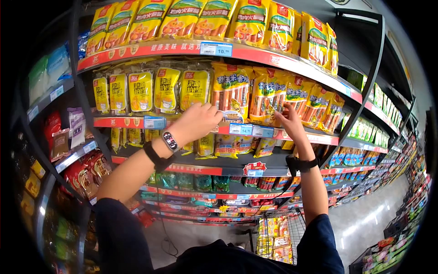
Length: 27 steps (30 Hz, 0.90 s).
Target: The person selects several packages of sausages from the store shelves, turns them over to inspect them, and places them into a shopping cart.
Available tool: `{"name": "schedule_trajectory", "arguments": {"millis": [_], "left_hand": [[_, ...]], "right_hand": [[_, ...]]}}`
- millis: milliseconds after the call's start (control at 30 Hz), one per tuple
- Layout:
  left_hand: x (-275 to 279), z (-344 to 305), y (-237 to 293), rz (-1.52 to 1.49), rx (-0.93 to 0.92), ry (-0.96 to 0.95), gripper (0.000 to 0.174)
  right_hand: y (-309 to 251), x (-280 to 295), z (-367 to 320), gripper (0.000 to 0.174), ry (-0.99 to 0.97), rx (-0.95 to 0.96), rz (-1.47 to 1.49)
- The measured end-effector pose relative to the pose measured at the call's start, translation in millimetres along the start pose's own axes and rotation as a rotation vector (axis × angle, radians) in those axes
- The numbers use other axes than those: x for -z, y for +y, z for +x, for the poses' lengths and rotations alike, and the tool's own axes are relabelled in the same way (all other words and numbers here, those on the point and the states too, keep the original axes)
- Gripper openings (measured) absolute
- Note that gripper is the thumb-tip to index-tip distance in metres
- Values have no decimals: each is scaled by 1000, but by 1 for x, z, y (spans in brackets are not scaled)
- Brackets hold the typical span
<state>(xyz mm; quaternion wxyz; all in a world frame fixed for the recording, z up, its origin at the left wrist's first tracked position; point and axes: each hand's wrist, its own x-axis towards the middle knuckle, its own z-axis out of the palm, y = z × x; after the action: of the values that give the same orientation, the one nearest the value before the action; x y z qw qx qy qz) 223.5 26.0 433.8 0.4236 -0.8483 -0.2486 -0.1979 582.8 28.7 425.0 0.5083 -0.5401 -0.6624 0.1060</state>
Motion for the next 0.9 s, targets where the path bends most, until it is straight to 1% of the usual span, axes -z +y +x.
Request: {"name": "schedule_trajectory", "arguments": {"millis": [67, 100, 167, 200, 233, 267, 300, 333, 400, 433, 467, 533, 567, 600, 667, 700, 767, 800, 833, 867, 900], "left_hand": [[-3, 6, 3, 15, 28, -30, 26], [-4, 7, 4, 18, 24, -3, 26], [-6, 9, 6, 12, 20, 16, 25], [-7, 9, 7, 9, 13, 30, 25], [-10, 9, 7, 5, 13, 29, 25], [-14, 10, 8, 7, 26, -11, 27], [-17, 10, 10, 8, 38, -50, 31], [-19, 10, 11, 0, 30, -48, 31], [-20, 9, 9, -84, 56, 15, 43], [-19, 10, 9, -114, 75, -25, 52], [-19, 10, 9, -122, 59, -15, 52], [-20, 10, 9, -121, 83, 45, 50], [-21, 10, 9, -161, 93, 18, 52], [-22, 9, 8, -163, 84, 20, 52], [-25, 7, 9, -193, 104, 45, 54], [-27, 7, 9, -208, 115, 58, 55], [-29, 5, 11, -233, 134, 79, 54], [-30, 4, 11, -253, 162, 100, 53], [-31, 5, 12, -253, 178, 125, 47], [-30, 5, 13, -254, 180, 125, 47], [-28, 4, 14, -282, 199, 120, 48]], "right_hand": [[0, -9, 8, 60, 27, 9, -30], [1, -11, 10, 60, 26, 10, -35], [-5, -14, 11, 51, 53, -44, -123], [-6, -14, 11, 51, 51, -45, -125], [-4, -13, 12, 46, 79, 2, -129], [-2, -12, 12, 42, 108, 45, -133], [1, -12, 14, 42, 110, 37, -136], [9, -13, 18, 41, 109, 43, -90], [30, -12, 26, 42, 123, 54, -4], [42, -14, 30, 42, 137, 84, 54], [13, -14, 15, 39, 143, 41, 157], [19, -19, 19, 35, 207, 65, 34], [20, -19, 18, 32, 209, 61, -46], [21, -26, 18, 31, 160, 118, 262], [-1, -25, 6, 33, 155, 141, 397], [2, -22, 5, 33, 161, 137, 394], [5, -19, 2, 38, 139, 243, 282], [6, -18, 0, 38, 139, 242, 279], [-3, -17, -8, 40, 132, 349, 254], [-14, -15, -17, 43, 123, 458, 230], [-30, -8, -29, 46, 130, 445, 73]]}}
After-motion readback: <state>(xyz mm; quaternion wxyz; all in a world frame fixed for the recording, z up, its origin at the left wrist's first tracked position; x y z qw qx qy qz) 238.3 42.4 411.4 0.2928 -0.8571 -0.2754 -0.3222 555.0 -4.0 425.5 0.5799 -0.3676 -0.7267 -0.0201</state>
